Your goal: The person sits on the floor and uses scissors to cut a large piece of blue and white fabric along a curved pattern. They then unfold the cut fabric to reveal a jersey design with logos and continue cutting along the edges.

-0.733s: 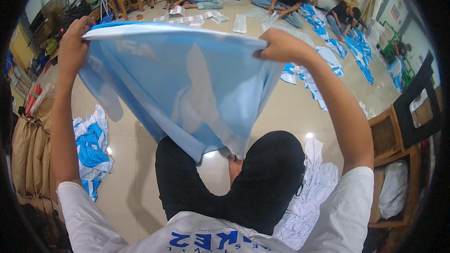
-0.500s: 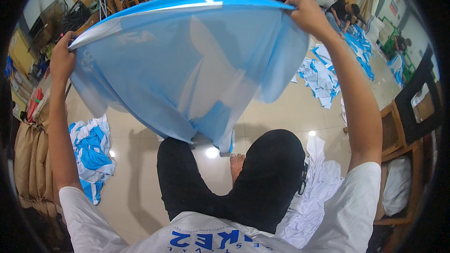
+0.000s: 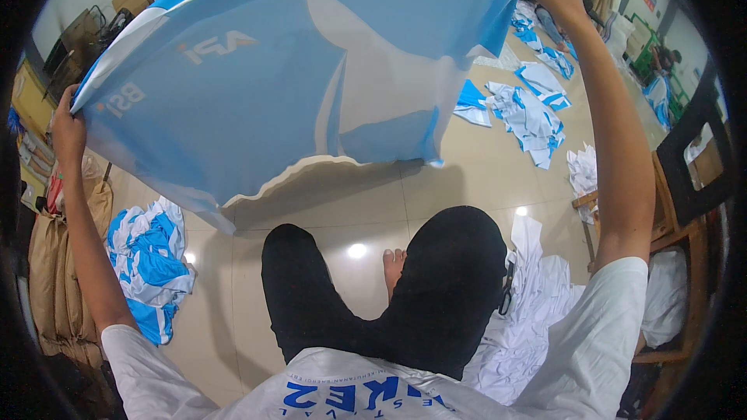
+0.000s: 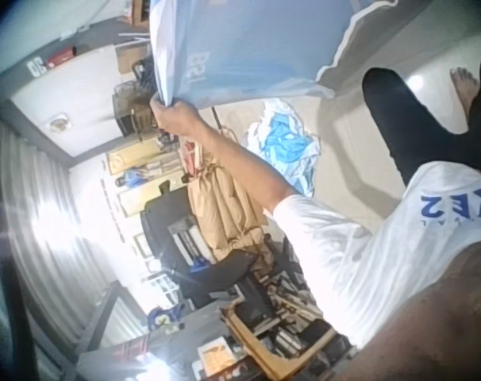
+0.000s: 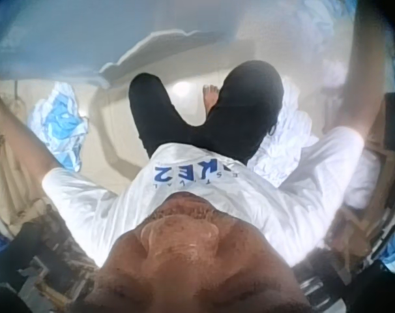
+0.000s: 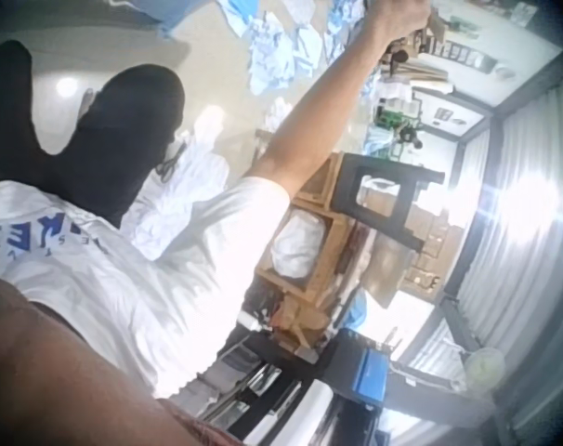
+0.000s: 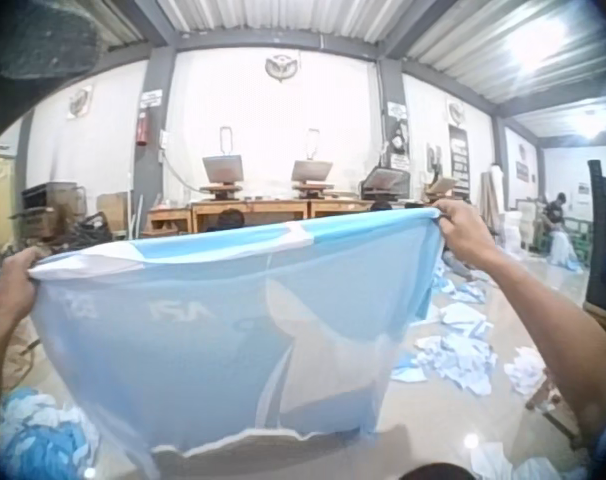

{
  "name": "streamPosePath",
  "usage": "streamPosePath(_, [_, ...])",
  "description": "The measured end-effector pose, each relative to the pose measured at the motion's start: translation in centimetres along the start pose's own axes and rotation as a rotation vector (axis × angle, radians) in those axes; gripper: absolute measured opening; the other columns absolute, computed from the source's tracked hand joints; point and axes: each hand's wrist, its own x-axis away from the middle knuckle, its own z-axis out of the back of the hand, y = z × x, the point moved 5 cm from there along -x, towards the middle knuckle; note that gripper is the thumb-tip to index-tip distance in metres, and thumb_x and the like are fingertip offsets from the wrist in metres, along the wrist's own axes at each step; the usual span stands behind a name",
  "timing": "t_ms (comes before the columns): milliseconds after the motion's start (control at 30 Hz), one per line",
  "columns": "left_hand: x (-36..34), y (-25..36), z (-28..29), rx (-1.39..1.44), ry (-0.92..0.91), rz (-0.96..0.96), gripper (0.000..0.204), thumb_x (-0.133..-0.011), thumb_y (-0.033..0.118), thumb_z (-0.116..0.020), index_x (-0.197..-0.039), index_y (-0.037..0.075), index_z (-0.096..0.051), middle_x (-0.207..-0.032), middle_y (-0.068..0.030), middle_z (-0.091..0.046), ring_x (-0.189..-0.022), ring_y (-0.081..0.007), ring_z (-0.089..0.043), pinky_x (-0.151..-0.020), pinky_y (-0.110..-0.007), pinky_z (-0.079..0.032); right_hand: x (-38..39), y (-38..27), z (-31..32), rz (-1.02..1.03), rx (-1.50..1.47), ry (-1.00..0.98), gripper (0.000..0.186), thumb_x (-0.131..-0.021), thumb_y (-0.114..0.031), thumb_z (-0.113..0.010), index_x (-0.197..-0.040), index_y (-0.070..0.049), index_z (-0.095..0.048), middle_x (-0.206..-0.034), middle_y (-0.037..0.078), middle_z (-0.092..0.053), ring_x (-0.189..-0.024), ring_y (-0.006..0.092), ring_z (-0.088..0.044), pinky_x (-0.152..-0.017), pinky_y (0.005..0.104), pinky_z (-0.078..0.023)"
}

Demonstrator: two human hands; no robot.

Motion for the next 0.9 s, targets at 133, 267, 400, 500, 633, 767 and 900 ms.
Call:
streamPosePath(133, [0.9,-1.6,0.3,0.042,0.011,-0.032,0.047,-0.097,-0.001,-0.059,-0.139,0.018,-0.066,-0.122,-0.0230,-0.074,-0.115,-0.0414,-0.073,-0.095,-0.048,-0.055,1.4,0.2,0.2,-0.090,-0.022,-0.021,0.034,-0.109,-0.021,-0.052,-0.135,-0.010,-0.069,-0.084,0.009,-0.069,-0.077,0.0195,-0.067,-0.075,0.0393,-0.051])
streamPosePath(267, [2.6,-2.2,-0.6,0.046,-0.020,-0.041,0.047,-0.097,-0.001,-0.055,-0.139,0.017,-0.067,-0.118,-0.0250,-0.074,-0.111,-0.0424,-0.073,-0.095,-0.047,-0.055,3.0,-1.1,0.1,-0.224,-0.109,-0.096,0.032,-0.111,-0.020,-0.051,-0.135,-0.009,-0.068,-0.080,0.006,-0.064,-0.068,0.0142,-0.061,-0.066,0.0332,-0.048])
streamPosePath(400, [3.3,-3.4,-0.3,0.071,-0.013,-0.040,0.039,-0.101,0.003,-0.055,-0.136,0.015,-0.067,-0.117,-0.0249,-0.074,-0.107,-0.0425,-0.074,-0.092,-0.046,-0.055,4.3,-2.3,-0.2,-0.366,-0.220,-0.164,0.031,-0.113,-0.019,-0.050,-0.135,-0.008,-0.068,-0.076,0.003,-0.060,-0.060,0.0088,-0.056,-0.056,0.0271,-0.045])
streamPosePath(500, [4.6,-3.0,-0.8,0.109,-0.069,-0.006,0.033,-0.103,0.005,-0.055,-0.133,0.012,-0.067,-0.115,-0.0229,-0.075,-0.105,-0.0392,-0.074,-0.092,-0.044,-0.055,5.2,-2.5,-0.4,-0.386,-0.275,-0.161,0.031,-0.114,-0.020,-0.051,-0.137,-0.008,-0.067,-0.075,0.001,-0.058,-0.059,0.0069,-0.054,-0.051,0.0252,-0.042])
streamPosePath(633, [5.1,-3.2,-2.2,0.216,-0.132,-0.018,0.027,-0.104,0.006,-0.057,-0.128,0.009,-0.068,-0.110,-0.0162,-0.075,-0.101,-0.0268,-0.073,-0.092,-0.037,-0.054,5.4,-2.0,-0.9,-0.356,-0.322,-0.139,0.032,-0.114,-0.021,-0.051,-0.137,-0.006,-0.066,-0.077,-0.001,-0.057,-0.059,0.0072,-0.053,-0.047,0.0255,-0.042])
streamPosePath(767, [4.9,-4.5,-3.4,0.349,-0.186,-0.033,0.022,-0.103,0.003,-0.059,-0.123,0.005,-0.067,-0.105,-0.0105,-0.073,-0.097,-0.0183,-0.068,-0.092,-0.031,-0.052,5.6,-1.6,-1.1,-0.401,-0.290,-0.197,0.031,-0.111,-0.021,-0.052,-0.131,-0.004,-0.070,-0.082,0.005,-0.068,-0.071,0.0100,-0.064,-0.057,0.0271,-0.049])
streamPosePath(900, [5.4,-4.3,-3.6,0.392,-0.144,-0.076,0.017,-0.102,0.001,-0.061,-0.118,0.002,-0.065,-0.103,-0.0088,-0.070,-0.096,-0.0158,-0.065,-0.090,-0.029,-0.050,6.0,-1.4,-1.4,-0.419,-0.322,-0.216,0.030,-0.111,-0.021,-0.052,-0.126,-0.003,-0.069,-0.078,0.004,-0.065,-0.065,0.0092,-0.061,-0.055,0.0265,-0.047])
